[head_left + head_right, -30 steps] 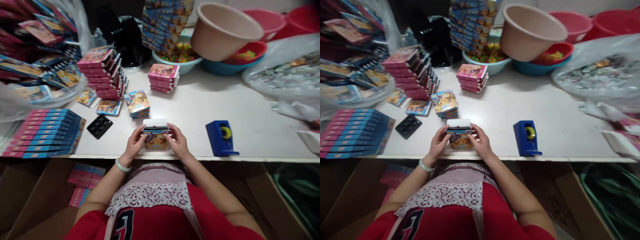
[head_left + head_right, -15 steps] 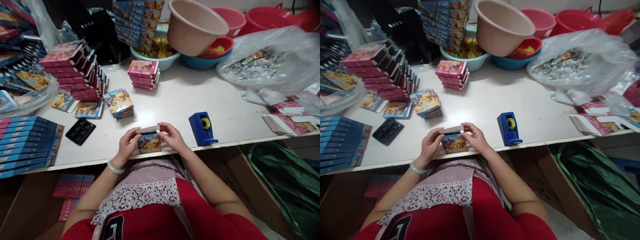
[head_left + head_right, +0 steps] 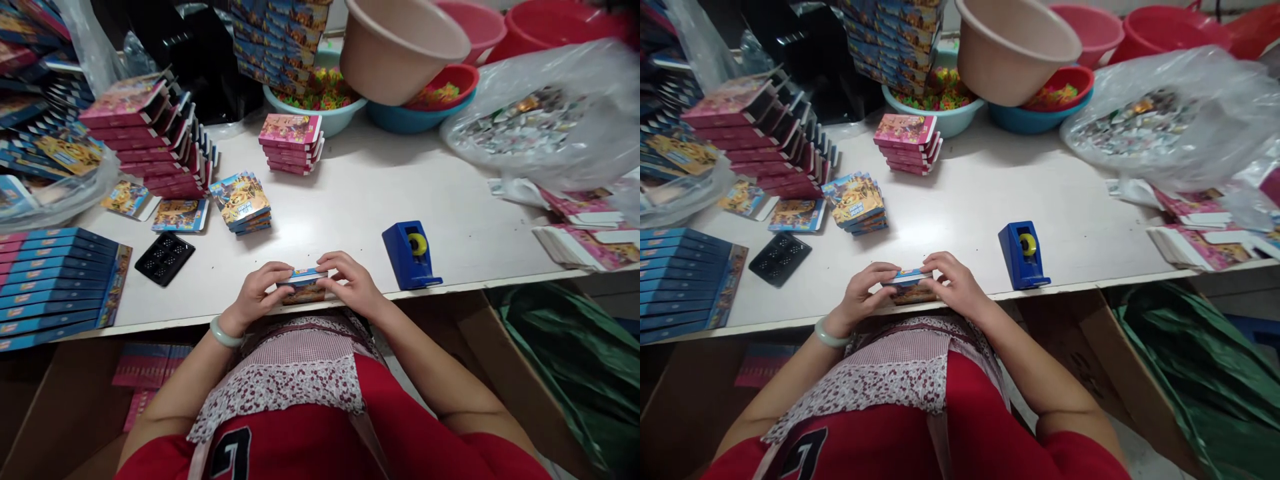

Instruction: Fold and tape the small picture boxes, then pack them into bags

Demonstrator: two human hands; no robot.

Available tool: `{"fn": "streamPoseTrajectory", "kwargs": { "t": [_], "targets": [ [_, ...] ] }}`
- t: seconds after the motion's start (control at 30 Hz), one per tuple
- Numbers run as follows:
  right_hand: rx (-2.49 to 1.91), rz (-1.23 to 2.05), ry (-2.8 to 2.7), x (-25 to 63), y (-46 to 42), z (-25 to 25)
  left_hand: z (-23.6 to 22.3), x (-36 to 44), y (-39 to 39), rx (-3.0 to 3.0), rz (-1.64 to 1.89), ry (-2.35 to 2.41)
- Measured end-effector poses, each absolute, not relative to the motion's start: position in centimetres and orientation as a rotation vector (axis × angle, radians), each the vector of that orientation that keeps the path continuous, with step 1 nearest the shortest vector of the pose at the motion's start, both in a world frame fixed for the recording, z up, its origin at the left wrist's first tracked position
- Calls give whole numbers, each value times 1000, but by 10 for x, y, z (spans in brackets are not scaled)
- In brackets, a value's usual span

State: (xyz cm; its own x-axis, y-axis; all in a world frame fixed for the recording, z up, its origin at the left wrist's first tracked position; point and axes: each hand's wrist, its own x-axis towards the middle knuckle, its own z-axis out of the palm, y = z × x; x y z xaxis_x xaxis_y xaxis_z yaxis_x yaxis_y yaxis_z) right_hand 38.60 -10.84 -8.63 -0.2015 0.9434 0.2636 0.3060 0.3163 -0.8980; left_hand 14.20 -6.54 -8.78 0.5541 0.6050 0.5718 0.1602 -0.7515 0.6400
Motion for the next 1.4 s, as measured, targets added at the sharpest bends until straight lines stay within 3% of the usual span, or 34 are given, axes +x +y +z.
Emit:
{"fn": "streamPoseTrajectory", "kwargs": {
  "t": [0.17, 0.33, 0.63, 0.77, 0.97, 1.4],
  "targets": [
    [-1028, 655, -1833, 380, -117, -104, -95, 131, -71, 2279, 1036, 629],
    [-1195, 713, -1746, 386, -123, -100, -97, 154, -71, 1982, 1127, 857],
    [-2117, 224, -1316, 540, -177, -88, -123, 173, -62, 2127, 1388, 901],
    [-2116, 420, -1230, 552, -176, -99, -123, 173, -59, 2134, 1389, 914],
    [-1683, 828, -553, 535, -182, -124, -123, 173, -59, 2178, 1366, 946],
    [-1870, 672, -829, 532, -193, -126, -127, 167, -62, 2166, 1264, 1066]
  ]
}}
